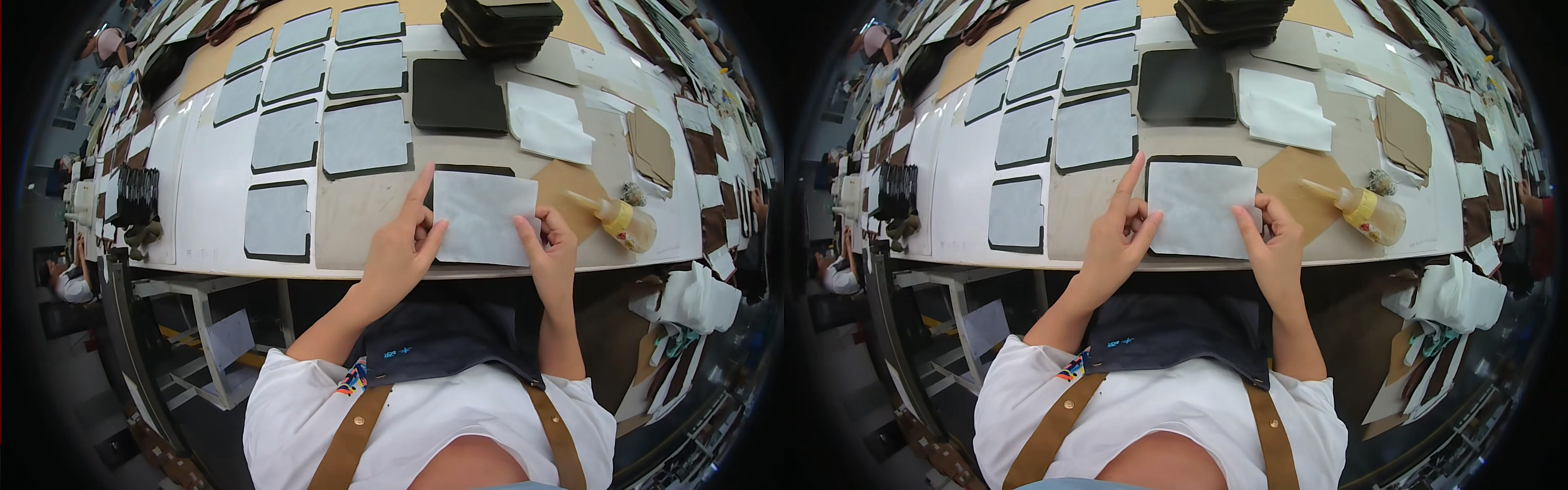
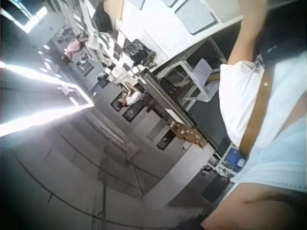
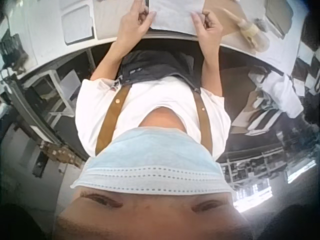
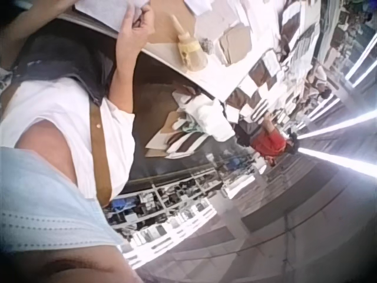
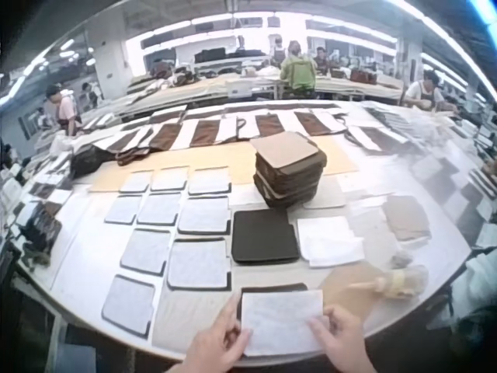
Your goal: The person applies glue from a squeeze bottle onto black rectangular pads and then places white square sheets on top, pressing them down to adhere. The process is repeated for multiple units on a workbench.
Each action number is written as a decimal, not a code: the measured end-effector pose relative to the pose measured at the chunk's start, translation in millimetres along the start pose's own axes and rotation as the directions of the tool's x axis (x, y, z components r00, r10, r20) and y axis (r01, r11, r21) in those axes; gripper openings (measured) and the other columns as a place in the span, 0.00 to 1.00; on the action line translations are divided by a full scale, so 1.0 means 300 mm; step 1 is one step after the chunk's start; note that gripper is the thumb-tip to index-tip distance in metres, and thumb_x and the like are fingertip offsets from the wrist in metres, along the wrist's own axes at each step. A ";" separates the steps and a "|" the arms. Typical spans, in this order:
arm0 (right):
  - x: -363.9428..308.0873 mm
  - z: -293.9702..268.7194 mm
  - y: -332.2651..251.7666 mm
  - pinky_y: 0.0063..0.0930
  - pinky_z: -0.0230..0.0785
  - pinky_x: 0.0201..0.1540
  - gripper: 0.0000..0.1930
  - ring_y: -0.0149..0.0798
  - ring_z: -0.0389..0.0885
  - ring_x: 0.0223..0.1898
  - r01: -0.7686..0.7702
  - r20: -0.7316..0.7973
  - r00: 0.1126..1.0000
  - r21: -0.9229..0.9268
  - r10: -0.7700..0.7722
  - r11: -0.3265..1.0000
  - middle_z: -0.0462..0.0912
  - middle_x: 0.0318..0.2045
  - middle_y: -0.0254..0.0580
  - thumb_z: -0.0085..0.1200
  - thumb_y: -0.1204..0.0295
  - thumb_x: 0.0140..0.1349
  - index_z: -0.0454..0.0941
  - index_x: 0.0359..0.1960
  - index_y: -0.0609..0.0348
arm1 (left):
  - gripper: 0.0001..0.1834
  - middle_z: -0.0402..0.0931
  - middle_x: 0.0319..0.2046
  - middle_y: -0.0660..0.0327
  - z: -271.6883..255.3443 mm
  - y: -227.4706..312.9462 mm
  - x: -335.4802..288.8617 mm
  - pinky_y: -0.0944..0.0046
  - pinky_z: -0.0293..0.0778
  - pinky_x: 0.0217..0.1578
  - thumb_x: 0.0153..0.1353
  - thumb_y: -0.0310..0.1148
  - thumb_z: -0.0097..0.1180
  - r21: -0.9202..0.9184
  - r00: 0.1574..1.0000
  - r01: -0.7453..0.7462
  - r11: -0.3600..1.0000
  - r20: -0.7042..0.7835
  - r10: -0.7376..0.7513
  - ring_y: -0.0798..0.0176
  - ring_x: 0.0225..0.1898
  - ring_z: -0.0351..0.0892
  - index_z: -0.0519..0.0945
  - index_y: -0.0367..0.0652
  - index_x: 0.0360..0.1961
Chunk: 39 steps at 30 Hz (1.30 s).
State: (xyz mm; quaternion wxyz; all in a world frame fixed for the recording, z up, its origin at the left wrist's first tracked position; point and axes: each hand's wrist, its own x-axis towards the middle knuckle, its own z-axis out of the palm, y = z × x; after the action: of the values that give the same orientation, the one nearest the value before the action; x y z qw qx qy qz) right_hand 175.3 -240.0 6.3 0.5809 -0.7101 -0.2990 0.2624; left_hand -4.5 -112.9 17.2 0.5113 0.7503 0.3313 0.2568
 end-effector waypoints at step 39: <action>0.039 0.028 0.009 0.34 0.58 0.45 0.13 0.37 0.72 0.30 0.405 0.118 0.889 -0.655 -0.443 0.638 0.81 0.28 0.35 0.64 0.75 0.60 0.85 0.48 0.56 | 0.21 0.72 0.18 0.60 0.002 -0.077 0.005 0.65 0.67 0.23 0.63 0.31 0.67 0.401 0.996 -0.082 0.912 -0.006 0.092 0.66 0.18 0.67 0.83 0.42 0.58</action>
State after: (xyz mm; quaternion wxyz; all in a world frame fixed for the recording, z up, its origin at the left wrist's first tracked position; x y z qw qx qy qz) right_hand 177.5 -226.3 1.8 0.3426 -0.7856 -0.5146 -0.0242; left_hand -8.5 -106.2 -4.5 0.3307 0.8498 0.3494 0.2155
